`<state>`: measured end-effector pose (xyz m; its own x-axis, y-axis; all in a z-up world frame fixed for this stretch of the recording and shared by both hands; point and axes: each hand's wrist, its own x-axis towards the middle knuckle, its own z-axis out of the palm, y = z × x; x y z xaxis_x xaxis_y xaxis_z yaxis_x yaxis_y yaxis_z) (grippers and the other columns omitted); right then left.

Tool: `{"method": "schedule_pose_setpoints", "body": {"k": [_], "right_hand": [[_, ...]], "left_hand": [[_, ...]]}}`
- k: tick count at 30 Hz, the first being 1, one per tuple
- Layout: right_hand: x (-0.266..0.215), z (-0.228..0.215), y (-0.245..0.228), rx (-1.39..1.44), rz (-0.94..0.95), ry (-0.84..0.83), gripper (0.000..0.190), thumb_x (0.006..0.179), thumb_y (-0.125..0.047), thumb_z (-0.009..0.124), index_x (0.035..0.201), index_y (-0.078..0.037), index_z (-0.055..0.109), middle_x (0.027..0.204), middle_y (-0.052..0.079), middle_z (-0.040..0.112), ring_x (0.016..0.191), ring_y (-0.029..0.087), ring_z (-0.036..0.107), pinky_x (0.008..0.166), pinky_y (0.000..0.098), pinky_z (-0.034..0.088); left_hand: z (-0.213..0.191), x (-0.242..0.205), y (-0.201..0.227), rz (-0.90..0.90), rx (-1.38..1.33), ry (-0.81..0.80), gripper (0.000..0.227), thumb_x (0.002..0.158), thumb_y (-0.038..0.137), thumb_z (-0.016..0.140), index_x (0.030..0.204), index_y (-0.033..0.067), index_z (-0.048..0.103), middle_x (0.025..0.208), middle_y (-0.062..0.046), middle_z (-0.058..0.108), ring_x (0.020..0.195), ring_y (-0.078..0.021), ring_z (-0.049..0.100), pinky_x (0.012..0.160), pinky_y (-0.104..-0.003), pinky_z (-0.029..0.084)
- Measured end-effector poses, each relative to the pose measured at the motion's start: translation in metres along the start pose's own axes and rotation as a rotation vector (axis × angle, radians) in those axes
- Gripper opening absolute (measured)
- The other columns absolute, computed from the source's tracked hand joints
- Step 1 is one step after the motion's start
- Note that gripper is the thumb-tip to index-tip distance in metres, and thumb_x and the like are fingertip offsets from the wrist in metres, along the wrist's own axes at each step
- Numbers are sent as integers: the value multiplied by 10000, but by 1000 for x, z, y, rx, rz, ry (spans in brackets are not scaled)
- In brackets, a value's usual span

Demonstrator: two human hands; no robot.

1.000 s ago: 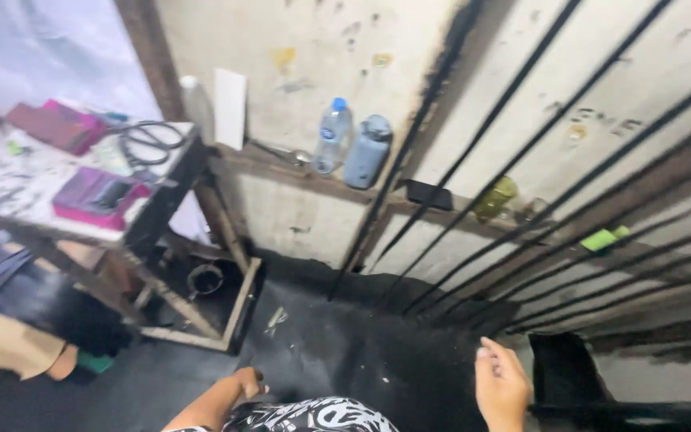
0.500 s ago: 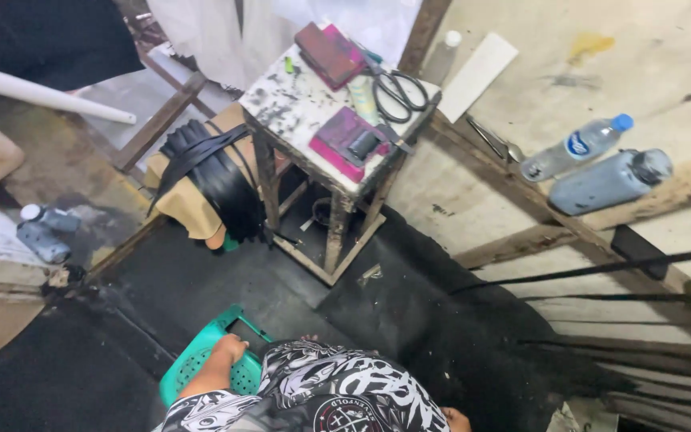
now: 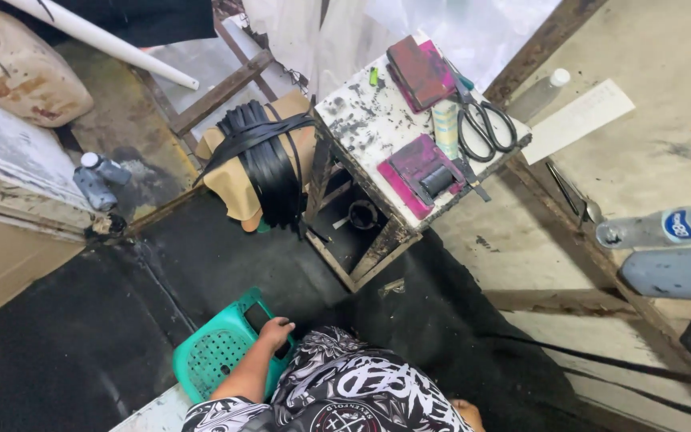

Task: The person pulls black rubber straps through a small handheld device, then hangs them on a drying rack using colorful clothespins. They retrieve more straps from a pile on the floor and repeat the process.

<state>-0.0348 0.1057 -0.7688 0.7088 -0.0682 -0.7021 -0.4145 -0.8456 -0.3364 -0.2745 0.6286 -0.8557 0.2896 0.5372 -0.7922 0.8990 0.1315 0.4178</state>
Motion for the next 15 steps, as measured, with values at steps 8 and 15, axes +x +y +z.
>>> {"method": "schedule_pose_setpoints", "body": {"k": [8, 15], "right_hand": [[51, 5, -126, 297, -53, -11, 252, 913, 24, 721, 1151, 94, 768, 1007, 210, 774, 807, 292, 690, 687, 371, 580], [24, 29, -130, -184, 68, -78, 378, 854, -203, 795, 1195, -45, 840, 1215, 131, 827, 1135, 248, 752, 1018, 297, 510]], "left_hand": [[-38, 47, 46, 63, -246, 145, 469, 863, 373, 747, 1287, 175, 728, 1223, -35, 771, 1124, -189, 721, 980, -295, 519], [-173, 150, 153, 191, -234, 178, 522, 919, 337, 688, 1402, 149, 630, 1359, -68, 690, 1258, -247, 642, 1063, -361, 477]]}}
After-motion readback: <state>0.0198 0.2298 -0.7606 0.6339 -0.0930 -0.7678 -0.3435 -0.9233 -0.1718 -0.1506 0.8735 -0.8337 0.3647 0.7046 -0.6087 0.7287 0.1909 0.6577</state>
